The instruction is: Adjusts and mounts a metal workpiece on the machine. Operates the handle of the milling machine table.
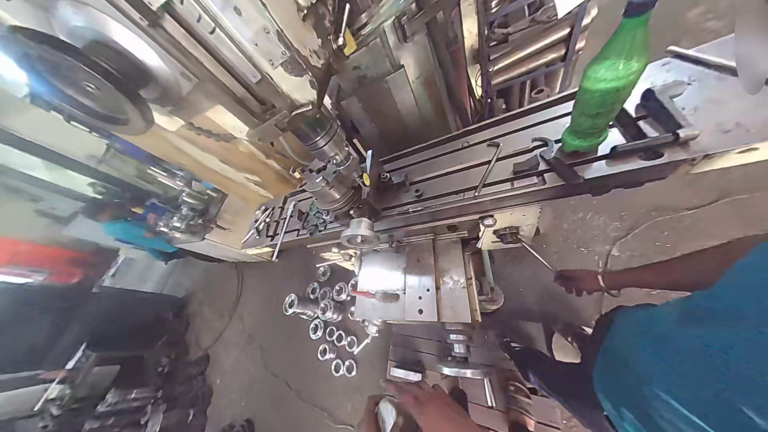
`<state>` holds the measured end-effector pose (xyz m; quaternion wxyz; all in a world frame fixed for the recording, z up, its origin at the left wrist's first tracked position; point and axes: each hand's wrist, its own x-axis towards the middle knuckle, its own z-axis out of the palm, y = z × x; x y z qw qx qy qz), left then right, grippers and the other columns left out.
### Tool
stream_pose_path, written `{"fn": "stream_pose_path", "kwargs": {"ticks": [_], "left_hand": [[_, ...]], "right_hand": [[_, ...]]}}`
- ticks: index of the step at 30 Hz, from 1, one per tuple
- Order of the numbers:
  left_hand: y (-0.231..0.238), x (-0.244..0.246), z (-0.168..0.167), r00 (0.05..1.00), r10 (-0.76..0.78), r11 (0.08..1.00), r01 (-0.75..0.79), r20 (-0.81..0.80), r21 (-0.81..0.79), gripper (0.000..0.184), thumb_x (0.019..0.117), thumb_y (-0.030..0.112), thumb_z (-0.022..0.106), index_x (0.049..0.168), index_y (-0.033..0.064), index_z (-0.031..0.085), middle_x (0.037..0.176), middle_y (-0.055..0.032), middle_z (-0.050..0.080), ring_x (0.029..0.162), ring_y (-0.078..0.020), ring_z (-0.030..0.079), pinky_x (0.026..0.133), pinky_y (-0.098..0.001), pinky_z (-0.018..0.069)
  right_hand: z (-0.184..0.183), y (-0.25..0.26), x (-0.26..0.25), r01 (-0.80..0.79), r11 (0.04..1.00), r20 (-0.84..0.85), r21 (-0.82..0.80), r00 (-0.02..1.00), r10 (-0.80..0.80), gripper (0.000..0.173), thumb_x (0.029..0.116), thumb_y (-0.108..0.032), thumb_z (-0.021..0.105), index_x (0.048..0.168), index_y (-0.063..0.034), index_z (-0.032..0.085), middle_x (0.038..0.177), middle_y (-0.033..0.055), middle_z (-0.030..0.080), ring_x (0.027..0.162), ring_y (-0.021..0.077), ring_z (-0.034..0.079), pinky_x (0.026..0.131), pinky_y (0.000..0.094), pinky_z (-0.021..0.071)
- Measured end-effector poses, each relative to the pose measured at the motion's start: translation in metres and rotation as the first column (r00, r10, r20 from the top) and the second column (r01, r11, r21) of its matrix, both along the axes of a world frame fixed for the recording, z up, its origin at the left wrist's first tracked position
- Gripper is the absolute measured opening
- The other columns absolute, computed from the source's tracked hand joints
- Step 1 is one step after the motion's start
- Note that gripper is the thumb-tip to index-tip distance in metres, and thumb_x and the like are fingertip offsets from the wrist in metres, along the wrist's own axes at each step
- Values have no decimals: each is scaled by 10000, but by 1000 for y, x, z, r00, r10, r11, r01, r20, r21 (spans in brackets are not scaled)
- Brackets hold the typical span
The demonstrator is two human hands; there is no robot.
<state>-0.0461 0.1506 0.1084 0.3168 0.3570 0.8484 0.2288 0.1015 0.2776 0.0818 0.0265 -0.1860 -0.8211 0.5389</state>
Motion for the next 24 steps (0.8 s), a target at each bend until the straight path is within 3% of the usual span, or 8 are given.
{"fn": "stream_pose_path", "kwargs": {"ticks": [4, 7, 10, 13, 16, 19, 22, 24], "left_hand": [[73, -16, 51, 981, -165, 974, 178, -100, 137, 690, 805, 438, 804, 1257, -52, 626, 939, -130, 752, 825, -201, 739, 790, -461, 614], [122, -42, 61, 932, -333, 907, 359, -146, 220, 710, 801, 478, 806, 1247, -48, 638, 944, -115, 761, 809, -162, 743, 759, -413, 626], [170, -93, 66, 892, -429, 787, 447, -143, 426, 700, 935, 556, 650, 1329, -20, 592, 774, -13, 676, 617, -23, 598, 591, -239, 543], [217, -147, 86, 903, -338, 735, 430, -266, 524, 523, 991, 469, 617, 1346, 86, 580, 787, 102, 657, 620, 40, 582, 559, -165, 524], [271, -206, 104, 855, -257, 629, 502, -451, 594, 400, 998, 346, 647, 1301, 95, 578, 870, 155, 666, 703, 44, 622, 615, -162, 553], [326, -258, 116, 725, -202, 520, 649, -659, 555, 485, 970, 273, 675, 1326, -21, 528, 1088, 27, 675, 913, 0, 644, 750, -185, 558], [371, -276, 127, 604, -172, 571, 705, -778, 420, 678, 910, 290, 693, 1400, -106, 441, 1386, -246, 553, 1240, -201, 580, 960, -321, 528], [393, -280, 131, 566, -193, 609, 709, -801, 354, 756, 916, 369, 693, 1469, -63, 411, 1505, -270, 453, 1373, -281, 491, 1064, -402, 484]], "right_hand": [[7, 16, -30, 435, 900, -293, 25, 864, -409, 816, 802, -258, 798, 1550, -308, 475, 1185, 73, 736, 1091, 332, 688, 917, 614, 534], [8, 44, -50, 640, 768, -434, 24, 699, -569, 748, 784, -269, 795, 1490, -212, 553, 1147, 72, 750, 1073, 338, 691, 895, 624, 519], [15, 78, -86, 775, 541, -397, -327, 407, -823, 679, 814, -256, 845, 1379, 2, 572, 1192, 188, 700, 1092, 314, 674, 934, 547, 538], [13, 131, -129, 681, 123, -191, -722, -26, -981, 677, 905, -194, 734, 1418, 39, 359, 1175, 119, 652, 949, 155, 715, 788, 328, 641], [6, 196, -156, 493, 25, -193, -869, -293, -936, 638, 971, -197, 630, 1466, -2, 277, 1218, 124, 610, 1002, 182, 697, 828, 329, 626], [10, 242, -181, 422, 111, -280, -900, -362, -889, 610, 965, -120, 569, 1482, -32, 258, 1281, 118, 572, 1107, 157, 652, 928, 332, 582], [17, 280, -211, 499, 80, -307, -863, -394, -866, 642, 972, -90, 610, 1525, -93, 284, 1256, 106, 588, 1036, 132, 667, 877, 314, 600], [17, 296, -228, 549, 27, -291, -835, -398, -870, 661, 982, -130, 635, 1558, -166, 312, 1269, 100, 613, 1014, 153, 681, 851, 340, 611]]}}
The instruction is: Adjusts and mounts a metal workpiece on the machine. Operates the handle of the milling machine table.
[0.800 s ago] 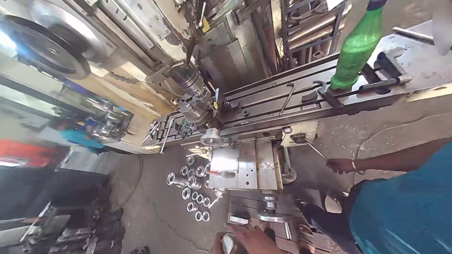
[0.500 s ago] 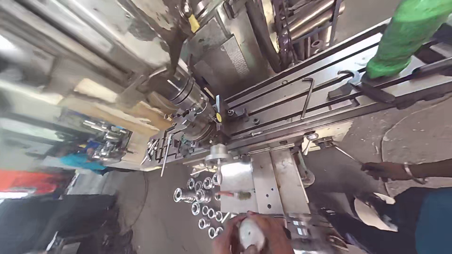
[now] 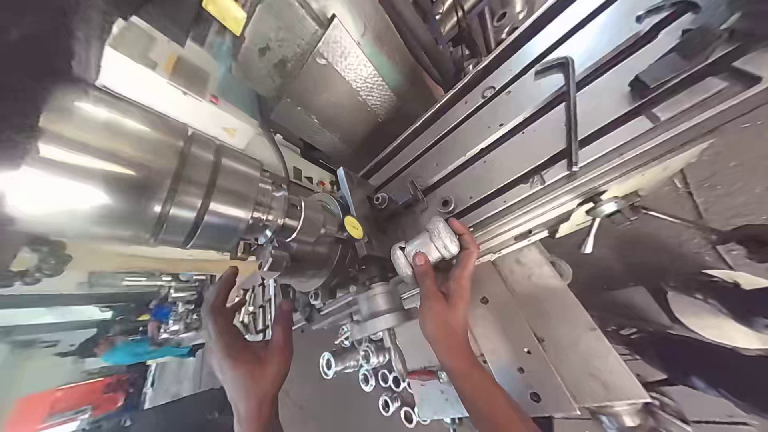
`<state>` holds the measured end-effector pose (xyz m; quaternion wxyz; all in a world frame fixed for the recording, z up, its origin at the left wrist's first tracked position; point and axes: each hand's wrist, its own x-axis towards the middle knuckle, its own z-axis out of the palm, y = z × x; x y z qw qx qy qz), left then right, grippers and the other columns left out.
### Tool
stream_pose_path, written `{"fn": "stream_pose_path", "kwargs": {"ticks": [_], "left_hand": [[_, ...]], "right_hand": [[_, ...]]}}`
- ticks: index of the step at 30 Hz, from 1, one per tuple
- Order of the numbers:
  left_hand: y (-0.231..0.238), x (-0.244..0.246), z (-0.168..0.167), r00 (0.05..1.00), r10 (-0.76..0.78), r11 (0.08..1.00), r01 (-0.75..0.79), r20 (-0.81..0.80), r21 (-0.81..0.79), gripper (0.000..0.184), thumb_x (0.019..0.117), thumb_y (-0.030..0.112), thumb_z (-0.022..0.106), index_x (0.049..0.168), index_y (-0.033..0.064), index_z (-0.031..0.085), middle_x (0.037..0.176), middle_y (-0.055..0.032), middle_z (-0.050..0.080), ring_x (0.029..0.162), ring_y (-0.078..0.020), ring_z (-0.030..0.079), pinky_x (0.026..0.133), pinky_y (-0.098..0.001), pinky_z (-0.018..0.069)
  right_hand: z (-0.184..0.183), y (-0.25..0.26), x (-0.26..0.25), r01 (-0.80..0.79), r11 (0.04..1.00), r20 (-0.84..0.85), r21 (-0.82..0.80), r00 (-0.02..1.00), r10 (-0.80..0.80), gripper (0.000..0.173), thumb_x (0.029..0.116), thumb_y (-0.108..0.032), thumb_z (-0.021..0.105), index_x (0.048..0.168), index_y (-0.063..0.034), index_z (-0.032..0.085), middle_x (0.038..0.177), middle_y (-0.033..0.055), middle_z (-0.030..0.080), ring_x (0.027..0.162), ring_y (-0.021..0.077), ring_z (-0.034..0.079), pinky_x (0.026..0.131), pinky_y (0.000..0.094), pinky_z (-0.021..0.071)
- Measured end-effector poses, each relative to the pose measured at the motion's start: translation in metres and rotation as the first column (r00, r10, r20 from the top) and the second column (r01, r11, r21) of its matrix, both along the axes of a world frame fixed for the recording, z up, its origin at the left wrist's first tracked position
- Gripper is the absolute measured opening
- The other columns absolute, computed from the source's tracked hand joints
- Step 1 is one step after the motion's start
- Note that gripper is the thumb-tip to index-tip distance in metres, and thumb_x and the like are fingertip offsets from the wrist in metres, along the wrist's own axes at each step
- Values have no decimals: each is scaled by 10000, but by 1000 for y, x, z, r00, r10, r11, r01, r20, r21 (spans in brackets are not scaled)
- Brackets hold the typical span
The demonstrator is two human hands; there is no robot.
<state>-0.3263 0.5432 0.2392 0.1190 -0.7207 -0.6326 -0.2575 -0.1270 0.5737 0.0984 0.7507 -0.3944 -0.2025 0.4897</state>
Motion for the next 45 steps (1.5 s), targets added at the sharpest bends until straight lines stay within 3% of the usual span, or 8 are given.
{"fn": "stream_pose_path", "kwargs": {"ticks": [9, 16, 30, 34, 37, 40, 42, 45], "left_hand": [[37, -4, -19, 999, -45, 997, 46, 15, -61, 631, 976, 348, 619, 1424, -75, 485, 1403, -234, 564, 1262, -187, 590, 1043, -319, 506], [39, -5, -21, 998, -63, 998, 63, -9, -8, 601, 975, 299, 630, 1378, -127, 496, 1321, -246, 605, 1153, -143, 634, 1009, -287, 515], [41, -3, -23, 997, -74, 997, 74, -2, 37, 553, 974, 259, 632, 1327, -150, 517, 1233, -205, 647, 1060, -48, 658, 949, -218, 543], [34, -1, -27, 995, -57, 997, 53, 81, 53, 637, 965, 270, 644, 1387, -160, 437, 1357, -214, 577, 1199, -97, 611, 1037, -253, 508], [10, 15, -29, 977, -156, 972, 125, 148, 197, 517, 986, 289, 642, 1345, -42, 474, 1374, -107, 593, 1282, -156, 575, 1067, -335, 490], [-14, 47, -22, 904, -238, 954, 285, 355, -87, 480, 996, 536, 586, 1373, 243, 539, 1214, 108, 686, 1017, -37, 669, 822, -209, 559], [-21, 62, -20, 811, -209, 883, 396, 546, -251, 694, 927, 635, 622, 1453, 206, 482, 1236, 79, 671, 925, -34, 664, 718, -190, 558], [-20, 64, -16, 812, -185, 883, 385, 553, -271, 691, 915, 574, 682, 1433, 150, 509, 1361, 100, 600, 1144, -10, 615, 928, -201, 549]], "right_hand": [[1, 22, -26, 139, 987, 112, -75, 985, -130, 670, 959, -139, 682, 1550, -135, 366, 1147, 82, 690, 886, 122, 721, 772, 306, 639], [4, 24, -25, -54, 981, 215, -187, 972, 94, 635, 958, -260, 710, 1527, -204, 432, 1152, 57, 699, 829, 99, 698, 723, 298, 609], [-4, 22, -19, 52, 993, 165, -104, 986, -35, 639, 913, -176, 748, 1475, -94, 453, 1194, 73, 693, 941, 116, 725, 800, 298, 643], [-8, 10, -17, 29, 998, 193, -53, 981, -18, 737, 884, -168, 769, 1502, -39, 388, 1297, 117, 648, 1071, 142, 705, 882, 327, 638], [-10, -1, -10, 89, 996, 409, 21, 908, -90, 793, 841, -205, 796, 1486, -9, 379, 1287, 153, 661, 1105, 111, 691, 910, 281, 606], [-3, -11, 0, 8, 968, 577, 251, 801, -157, 525, 866, -186, 693, 1353, -125, 505, 1259, 83, 714, 1238, 210, 640, 1067, 414, 507], [15, -20, 2, -118, 943, 716, 312, 681, -152, 294, 955, -209, 581, 1248, -228, 579, 1303, -29, 703, 1302, 186, 583, 1111, 425, 392], [38, -27, -8, -202, 902, 793, 383, 572, -209, 206, 1054, -186, 504, 1205, -223, 640, 1310, -22, 702, 1313, 177, 578, 1145, 418, 366]]}}
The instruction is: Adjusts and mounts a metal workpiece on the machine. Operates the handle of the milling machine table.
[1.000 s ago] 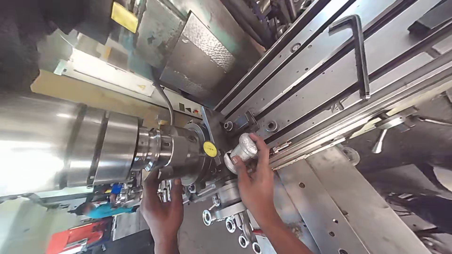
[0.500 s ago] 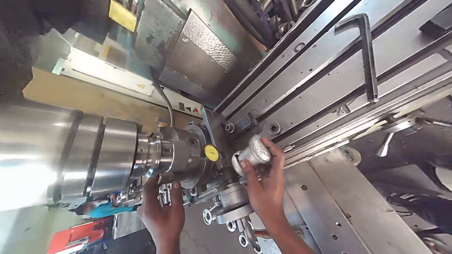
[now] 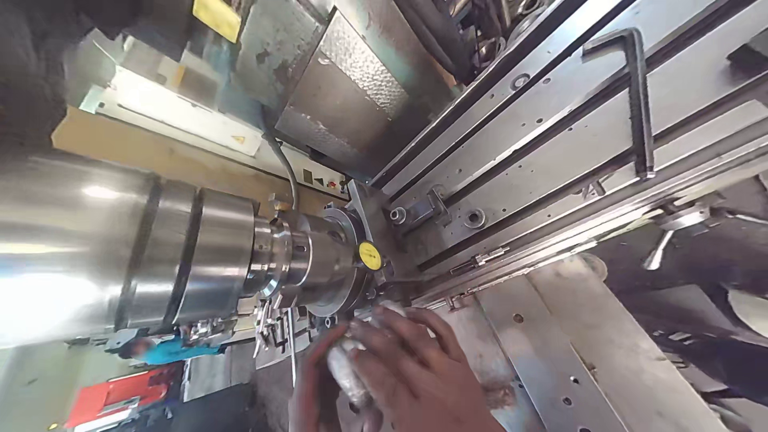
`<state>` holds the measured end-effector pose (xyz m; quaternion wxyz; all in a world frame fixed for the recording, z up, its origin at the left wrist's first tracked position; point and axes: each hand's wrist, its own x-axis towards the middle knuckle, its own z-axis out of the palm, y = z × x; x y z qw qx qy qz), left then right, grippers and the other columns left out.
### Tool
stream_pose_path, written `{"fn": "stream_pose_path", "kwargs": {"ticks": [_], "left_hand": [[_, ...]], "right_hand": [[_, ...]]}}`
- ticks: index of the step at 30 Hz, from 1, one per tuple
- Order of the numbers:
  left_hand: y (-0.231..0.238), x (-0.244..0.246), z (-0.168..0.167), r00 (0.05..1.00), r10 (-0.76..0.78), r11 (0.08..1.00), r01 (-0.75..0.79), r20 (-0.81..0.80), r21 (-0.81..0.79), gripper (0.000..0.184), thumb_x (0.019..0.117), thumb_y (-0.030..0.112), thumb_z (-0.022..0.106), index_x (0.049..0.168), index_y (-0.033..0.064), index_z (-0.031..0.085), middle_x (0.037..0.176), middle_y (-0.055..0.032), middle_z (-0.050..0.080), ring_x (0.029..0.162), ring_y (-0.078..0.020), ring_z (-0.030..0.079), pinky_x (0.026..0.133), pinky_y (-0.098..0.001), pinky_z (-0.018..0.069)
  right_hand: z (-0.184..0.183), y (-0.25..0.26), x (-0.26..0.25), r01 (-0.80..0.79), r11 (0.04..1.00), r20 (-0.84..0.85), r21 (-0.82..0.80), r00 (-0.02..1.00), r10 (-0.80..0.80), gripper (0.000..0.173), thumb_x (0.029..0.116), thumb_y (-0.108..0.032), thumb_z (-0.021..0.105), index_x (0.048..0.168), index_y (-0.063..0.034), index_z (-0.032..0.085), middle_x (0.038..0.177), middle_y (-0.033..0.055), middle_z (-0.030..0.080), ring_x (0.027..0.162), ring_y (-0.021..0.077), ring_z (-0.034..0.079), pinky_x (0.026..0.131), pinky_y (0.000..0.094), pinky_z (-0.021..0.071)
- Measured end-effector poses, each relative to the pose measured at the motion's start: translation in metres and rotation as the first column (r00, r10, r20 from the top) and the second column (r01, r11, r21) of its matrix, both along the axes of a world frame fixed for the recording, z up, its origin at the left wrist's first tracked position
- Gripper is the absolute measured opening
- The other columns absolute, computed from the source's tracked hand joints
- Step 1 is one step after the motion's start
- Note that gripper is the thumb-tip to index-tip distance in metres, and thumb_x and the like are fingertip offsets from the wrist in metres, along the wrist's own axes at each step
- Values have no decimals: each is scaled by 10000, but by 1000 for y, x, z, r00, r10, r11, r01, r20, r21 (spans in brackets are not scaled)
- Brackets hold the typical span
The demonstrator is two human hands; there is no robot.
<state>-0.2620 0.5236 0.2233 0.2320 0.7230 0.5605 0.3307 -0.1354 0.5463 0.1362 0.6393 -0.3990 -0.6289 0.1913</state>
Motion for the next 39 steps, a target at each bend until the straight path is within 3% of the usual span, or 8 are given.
{"fn": "stream_pose_path", "kwargs": {"ticks": [5, 7, 9, 11, 19, 24, 32, 39], "left_hand": [[6, -11, -27, 898, 223, 964, -262, 380, 52, 482, 1017, 420, 581, 1310, 38, 562, 1175, 31, 684, 1058, -58, 661, 914, -234, 556], [12, -9, -37, 783, 363, 911, -411, 505, -17, 372, 1071, 316, 409, 1281, 24, 503, 966, 18, 698, 791, -54, 696, 680, -216, 599], [23, -1, -40, 702, 494, 842, -533, 514, -81, 397, 1096, 285, 196, 1205, 38, 488, 730, 2, 662, 484, -54, 591, 412, -200, 510], [28, 3, -42, 631, 601, 774, -613, 490, -161, 552, 1094, 381, 56, 1093, 77, 516, 619, -10, 639, 384, -70, 530, 332, -206, 445], [35, -4, -48, 623, 656, 741, -640, 426, -205, 675, 1061, 529, 8, 888, 125, 521, 524, 13, 567, 317, -40, 389, 297, -184, 313], [41, -7, -54, 740, 637, 770, -626, 218, -125, 568, 1058, 526, 150, 1139, 107, 524, 669, 51, 596, 411, -32, 439, 356, -204, 370], [35, -19, -54, 682, 639, 764, -616, 355, -190, 604, 1065, 528, 80, 944, 137, 524, 538, 24, 543, 329, -36, 355, 295, -193, 291], [45, -16, -52, 749, 596, 802, -578, 289, -155, 563, 1058, 549, 150, 1011, 141, 534, 578, 55, 567, 359, -27, 394, 320, -192, 327]], "right_hand": [[14, -5, 0, -103, 992, -22, 73, 994, 105, 262, 1054, -137, 535, 1263, -165, 691, 1378, 64, 666, 1375, 256, 547, 1176, 433, 409], [11, -14, 13, -96, 995, -45, 37, 994, 98, 209, 1050, -163, 542, 1200, -199, 683, 1384, 24, 656, 1390, 224, 515, 1175, 401, 380], [0, -23, 26, -88, 996, -48, -22, 995, 87, 178, 1033, -172, 565, 1145, -224, 693, 1358, -7, 667, 1371, 209, 509, 1148, 384, 372], [-12, -32, 38, -88, 994, -34, -71, 996, 85, 163, 1012, -181, 592, 1116, -239, 703, 1345, -35, 668, 1344, 195, 507, 1109, 377, 364], [-34, -51, 60, -152, 981, -56, -123, 988, 146, 168, 981, -136, 598, 1035, -212, 737, 1203, -39, 733, 1190, 170, 587, 1010, 360, 395], [-34, -55, 65, -185, 972, -64, -145, 982, 178, 177, 978, -141, 581, 1028, -211, 735, 1128, -34, 748, 1099, 170, 610, 971, 365, 396], [-35, -58, 62, -225, 965, -76, -133, 973, 216, 184, 988, -157, 554, 1038, -204, 725, 1110, -24, 743, 1072, 182, 608, 950, 370, 393], [-34, -61, 60, -252, 957, -92, -146, 966, 240, 186, 976, -166, 564, 1049, -194, 733, 1094, -4, 752, 1059, 197, 617, 957, 385, 388]]}}
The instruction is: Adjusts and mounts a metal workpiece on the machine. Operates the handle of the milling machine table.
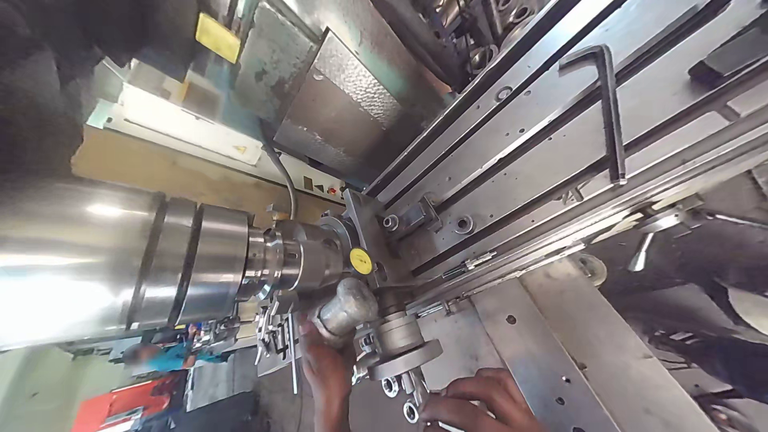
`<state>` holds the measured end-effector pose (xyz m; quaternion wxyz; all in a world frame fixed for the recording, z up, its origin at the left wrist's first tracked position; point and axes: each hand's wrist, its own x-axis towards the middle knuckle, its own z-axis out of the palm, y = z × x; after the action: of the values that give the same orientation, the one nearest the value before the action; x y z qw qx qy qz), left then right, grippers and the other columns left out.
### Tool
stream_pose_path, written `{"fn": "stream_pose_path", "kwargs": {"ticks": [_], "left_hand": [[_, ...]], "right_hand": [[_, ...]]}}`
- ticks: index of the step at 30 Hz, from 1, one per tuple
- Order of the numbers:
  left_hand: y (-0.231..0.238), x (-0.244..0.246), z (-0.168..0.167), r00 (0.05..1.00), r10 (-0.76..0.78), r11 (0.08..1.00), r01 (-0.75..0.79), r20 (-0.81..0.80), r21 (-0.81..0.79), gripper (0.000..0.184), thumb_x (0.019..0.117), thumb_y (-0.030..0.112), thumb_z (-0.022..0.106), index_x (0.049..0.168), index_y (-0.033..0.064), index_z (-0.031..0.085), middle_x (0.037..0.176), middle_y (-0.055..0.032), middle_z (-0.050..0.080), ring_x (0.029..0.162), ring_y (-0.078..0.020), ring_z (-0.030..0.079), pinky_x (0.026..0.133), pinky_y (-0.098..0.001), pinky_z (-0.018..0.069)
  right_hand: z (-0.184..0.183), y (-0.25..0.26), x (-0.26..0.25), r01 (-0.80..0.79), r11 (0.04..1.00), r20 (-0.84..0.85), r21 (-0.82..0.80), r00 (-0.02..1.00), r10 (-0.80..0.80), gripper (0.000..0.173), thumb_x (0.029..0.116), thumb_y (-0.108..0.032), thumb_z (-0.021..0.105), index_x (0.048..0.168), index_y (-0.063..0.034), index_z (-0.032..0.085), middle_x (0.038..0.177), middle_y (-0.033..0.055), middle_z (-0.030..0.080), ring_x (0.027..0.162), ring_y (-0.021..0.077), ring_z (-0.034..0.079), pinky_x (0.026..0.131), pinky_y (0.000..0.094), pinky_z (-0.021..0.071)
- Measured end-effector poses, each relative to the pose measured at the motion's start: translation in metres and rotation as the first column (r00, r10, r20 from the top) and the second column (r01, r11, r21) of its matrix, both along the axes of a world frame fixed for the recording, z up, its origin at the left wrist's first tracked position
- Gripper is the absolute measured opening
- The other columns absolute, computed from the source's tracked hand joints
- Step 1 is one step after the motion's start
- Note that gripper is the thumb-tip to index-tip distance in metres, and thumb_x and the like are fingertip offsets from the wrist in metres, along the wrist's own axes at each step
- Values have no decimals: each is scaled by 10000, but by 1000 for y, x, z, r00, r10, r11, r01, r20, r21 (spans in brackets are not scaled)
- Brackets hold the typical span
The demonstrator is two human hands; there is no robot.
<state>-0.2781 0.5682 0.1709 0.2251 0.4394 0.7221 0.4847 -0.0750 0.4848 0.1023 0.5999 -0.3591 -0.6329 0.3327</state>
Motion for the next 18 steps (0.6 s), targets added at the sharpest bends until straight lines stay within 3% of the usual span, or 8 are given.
{"fn": "stream_pose_path", "kwargs": {"ticks": [3, 7, 8, 9, 10, 14, 18], "left_hand": [[-5, -3, 1, 998, 33, 998, -36, 54, 42, 600, 1052, 581, 136, 951, 151, 541, 538, 41, 547, 337, -38, 381, 306, -200, 320], [-5, -9, 0, 996, 88, 996, -89, 19, 31, 609, 1046, 596, 123, 1061, 125, 508, 553, 28, 545, 350, -49, 399, 312, -214, 336], [-1, -5, -1, 995, 82, 996, -81, -49, 31, 608, 1061, 570, 136, 1093, 102, 524, 617, 40, 580, 404, -36, 459, 352, -212, 389], [0, -4, -1, 991, 15, 1000, -14, -133, 10, 637, 1061, 570, 176, 1213, 47, 505, 762, 44, 615, 533, -29, 549, 456, -220, 479], [2, -5, 0, 979, -32, 999, 35, -203, 9, 707, 1042, 624, 225, 1262, 7, 492, 839, 40, 632, 597, -26, 583, 501, -224, 508], [1, -10, -2, 982, -41, 999, 44, -186, 12, 831, 937, 808, 301, 1238, 57, 491, 728, 55, 610, 450, -30, 471, 378, -215, 405], [-8, -8, -7, 999, 32, 994, -27, -36, 108, 615, 1022, 653, 251, 1123, 106, 513, 648, 63, 589, 405, -25, 447, 348, -196, 372]], "right_hand": [[0, -2, 0, -10, 1000, -10, -6, 1000, 10, 180, 969, -165, 575, 1038, -183, 740, 1081, 9, 752, 1052, 206, 619, 958, 385, 391], [1, -2, 1, -15, 1000, -23, -4, 1000, 14, 178, 966, -166, 577, 1044, -177, 738, 1081, 8, 746, 1049, 201, 614, 963, 382, 391], [0, -2, 2, -15, 1000, -21, -5, 1000, 15, 178, 969, -167, 574, 1046, -177, 734, 1080, 6, 745, 1049, 200, 613, 966, 381, 391], [1, -3, 2, -17, 1000, -21, -5, 1000, 17, 180, 968, -168, 570, 1046, -177, 732, 1078, 7, 745, 1048, 201, 614, 966, 382, 390], [2, -5, 1, -26, 1000, -25, -7, 999, 25, 181, 966, -170, 572, 1046, -176, 734, 1074, 11, 746, 1044, 205, 616, 963, 384, 393], [4, -9, -7, -51, 999, -40, -6, 998, 50, 188, 972, -189, 565, 1043, -173, 739, 1066, 28, 749, 1038, 221, 626, 947, 399, 405], [2, -10, -6, -69, 998, -33, -7, 997, 69, 208, 972, -197, 555, 1040, -163, 749, 1067, 40, 758, 1039, 231, 635, 951, 407, 406]]}}
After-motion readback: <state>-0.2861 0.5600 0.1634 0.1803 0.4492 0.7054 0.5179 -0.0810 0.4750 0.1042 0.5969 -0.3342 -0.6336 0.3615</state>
